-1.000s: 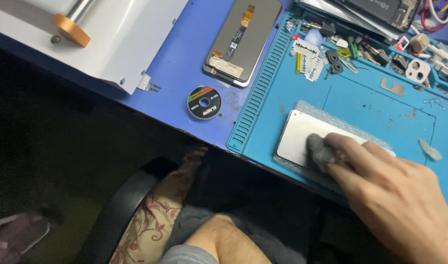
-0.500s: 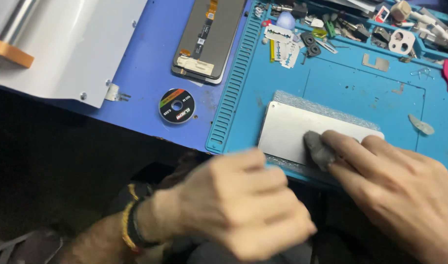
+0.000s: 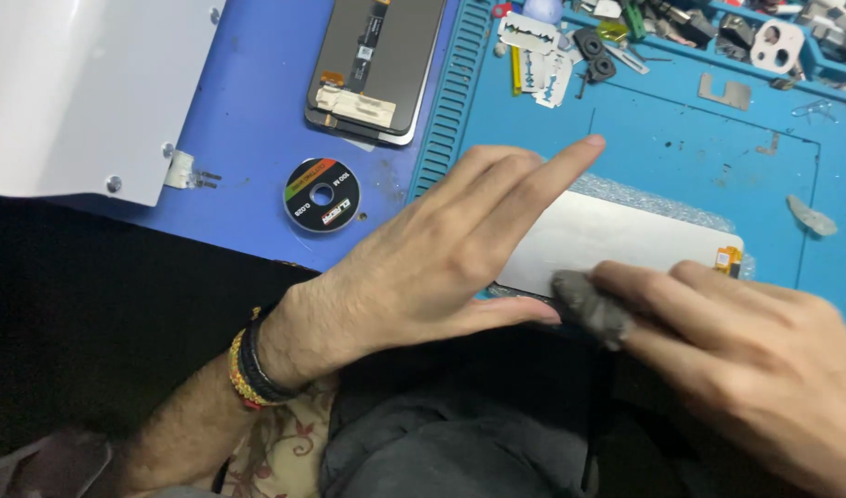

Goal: Clean a phone screen component using a cloth and cleaning spray

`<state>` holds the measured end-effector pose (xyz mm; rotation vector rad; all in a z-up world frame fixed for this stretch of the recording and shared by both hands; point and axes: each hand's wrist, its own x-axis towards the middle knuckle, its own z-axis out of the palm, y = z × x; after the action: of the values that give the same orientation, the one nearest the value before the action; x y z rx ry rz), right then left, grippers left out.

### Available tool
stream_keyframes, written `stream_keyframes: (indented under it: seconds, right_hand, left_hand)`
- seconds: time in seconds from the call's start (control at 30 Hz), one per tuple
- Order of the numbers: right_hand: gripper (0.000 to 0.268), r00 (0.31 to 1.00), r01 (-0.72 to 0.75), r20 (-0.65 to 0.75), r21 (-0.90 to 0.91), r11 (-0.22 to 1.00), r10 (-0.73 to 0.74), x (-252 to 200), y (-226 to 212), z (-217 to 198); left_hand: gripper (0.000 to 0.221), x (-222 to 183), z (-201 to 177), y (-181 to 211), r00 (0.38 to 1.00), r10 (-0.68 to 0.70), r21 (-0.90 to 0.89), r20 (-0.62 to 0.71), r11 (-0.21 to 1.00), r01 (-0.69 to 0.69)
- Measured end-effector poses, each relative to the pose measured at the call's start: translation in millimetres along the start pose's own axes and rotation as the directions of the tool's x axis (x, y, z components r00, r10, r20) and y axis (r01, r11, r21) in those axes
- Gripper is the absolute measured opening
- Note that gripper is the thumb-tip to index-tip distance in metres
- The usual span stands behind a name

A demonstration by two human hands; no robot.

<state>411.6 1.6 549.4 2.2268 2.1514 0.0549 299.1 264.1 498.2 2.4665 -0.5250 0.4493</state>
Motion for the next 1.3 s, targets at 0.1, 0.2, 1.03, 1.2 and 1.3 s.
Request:
stream_keyframes:
  seconds: [0.1, 0.2, 1.03, 1.2, 1.3]
  right_hand:
    - [0.033, 0.997, -0.043, 0.061, -0.05, 0.998, 0.047, 11.2, -2.5, -3.0]
    - [0.029, 0.998, -0.056, 0.02, -0.114, 0.992, 0.059, 24.6, -13.6, -6.6]
    - [0.037, 0.998, -0.051, 0.046, 0.037, 0.998, 0.049, 30.2, -5.9, -6.9]
    - [0.025, 0.993, -0.019, 0.119, -0.074, 0.997, 0.027, 25.1, 5.5, -1.2]
    - [0.029, 0.993, -0.016, 0.118, -0.095, 0.995, 0.027, 29.0, 3.7, -1.4]
  left_hand:
    - [0.127, -3.6, 0.7, -6.8, 1.0, -0.01, -0.1, -0.003, 0.995, 0.01]
    - [0.124, -4.8, 2.0, -8.1, 1.0, -0.028, -0.148, 0.008, 0.989, 0.028]
    - [0.134, -5.0, -1.9, -4.7, 0.996, -0.071, -0.04, 0.05, 0.997, 0.073]
    - [0.136, -2.6, -2.6, -4.3, 0.995, -0.081, -0.04, 0.058, 0.996, 0.084]
    - [0.135, -3.3, -3.9, -3.2, 0.995, -0.085, -0.009, 0.055, 0.996, 0.085]
